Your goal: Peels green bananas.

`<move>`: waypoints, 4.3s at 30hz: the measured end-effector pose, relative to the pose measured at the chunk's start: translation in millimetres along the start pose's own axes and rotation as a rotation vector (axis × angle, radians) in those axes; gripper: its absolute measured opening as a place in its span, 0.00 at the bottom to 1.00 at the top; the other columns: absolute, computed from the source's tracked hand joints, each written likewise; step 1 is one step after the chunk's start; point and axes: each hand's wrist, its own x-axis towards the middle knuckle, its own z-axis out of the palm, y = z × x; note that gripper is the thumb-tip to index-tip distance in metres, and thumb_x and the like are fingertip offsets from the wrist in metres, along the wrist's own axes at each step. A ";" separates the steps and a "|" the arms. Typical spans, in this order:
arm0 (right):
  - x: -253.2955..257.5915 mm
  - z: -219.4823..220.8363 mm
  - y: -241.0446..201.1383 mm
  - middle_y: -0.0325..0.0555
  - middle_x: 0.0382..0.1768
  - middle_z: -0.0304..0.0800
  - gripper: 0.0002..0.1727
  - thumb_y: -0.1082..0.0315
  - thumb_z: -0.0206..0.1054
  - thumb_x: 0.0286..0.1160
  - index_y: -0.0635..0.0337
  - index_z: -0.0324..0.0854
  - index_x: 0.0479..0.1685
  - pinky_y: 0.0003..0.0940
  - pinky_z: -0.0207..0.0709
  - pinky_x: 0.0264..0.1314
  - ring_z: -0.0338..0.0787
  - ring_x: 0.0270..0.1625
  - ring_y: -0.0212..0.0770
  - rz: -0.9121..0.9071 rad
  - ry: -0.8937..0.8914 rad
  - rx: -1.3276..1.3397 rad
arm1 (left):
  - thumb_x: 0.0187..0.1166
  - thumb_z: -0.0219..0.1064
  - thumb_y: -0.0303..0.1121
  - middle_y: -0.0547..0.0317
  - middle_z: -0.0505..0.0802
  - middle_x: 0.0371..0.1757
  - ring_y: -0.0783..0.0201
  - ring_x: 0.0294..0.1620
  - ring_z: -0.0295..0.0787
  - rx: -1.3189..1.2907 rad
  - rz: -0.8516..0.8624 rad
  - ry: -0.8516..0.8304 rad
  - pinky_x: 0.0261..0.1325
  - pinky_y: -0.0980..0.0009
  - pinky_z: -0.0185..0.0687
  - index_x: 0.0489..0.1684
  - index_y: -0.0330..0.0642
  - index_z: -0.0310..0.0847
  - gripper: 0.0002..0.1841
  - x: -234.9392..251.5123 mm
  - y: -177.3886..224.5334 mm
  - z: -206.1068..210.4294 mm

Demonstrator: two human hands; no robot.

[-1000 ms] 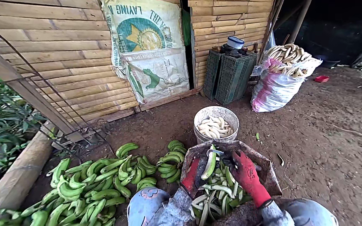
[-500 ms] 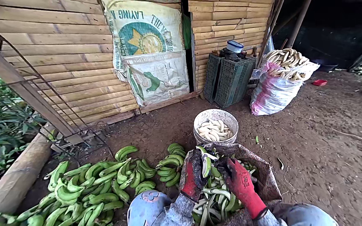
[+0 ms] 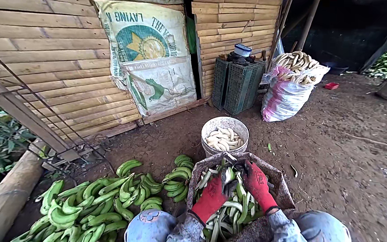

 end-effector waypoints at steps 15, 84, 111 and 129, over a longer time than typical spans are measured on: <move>-27.3 29.4 1.3 0.52 0.44 0.94 0.19 0.52 0.67 0.70 0.51 0.94 0.52 0.49 0.87 0.48 0.94 0.48 0.53 -0.717 0.390 0.109 | 0.93 0.47 0.36 0.56 0.89 0.45 0.71 0.42 0.88 -1.043 -0.084 0.464 0.50 0.73 0.86 0.66 0.35 0.75 0.17 26.8 -39.8 2.5; -37.8 105.5 17.0 0.67 0.72 0.82 0.26 0.58 0.59 0.86 0.69 0.76 0.73 0.63 0.71 0.77 0.81 0.76 0.63 0.153 -0.648 -0.162 | 0.72 0.75 0.29 0.37 0.88 0.64 0.58 0.66 0.86 -0.533 -0.133 0.609 0.74 0.65 0.78 0.73 0.22 0.71 0.31 4.2 -49.2 88.1; -34.8 9.5 7.6 0.58 0.52 0.91 0.19 0.59 0.71 0.71 0.57 0.89 0.59 0.54 0.85 0.55 0.93 0.53 0.55 -0.509 0.109 0.145 | 0.96 0.38 0.41 0.53 0.91 0.39 0.66 0.32 0.89 -1.259 -0.120 0.310 0.36 0.70 0.89 0.66 0.34 0.78 0.24 38.2 -37.3 -8.6; 1.2 -4.6 -0.2 0.71 0.66 0.83 0.25 0.67 0.65 0.76 0.64 0.79 0.73 0.62 0.77 0.68 0.85 0.67 0.68 -0.171 0.075 -0.065 | 0.92 0.52 0.33 0.41 0.86 0.68 0.63 0.66 0.84 -0.677 -0.085 0.143 0.74 0.66 0.77 0.76 0.28 0.71 0.21 14.9 -56.5 2.6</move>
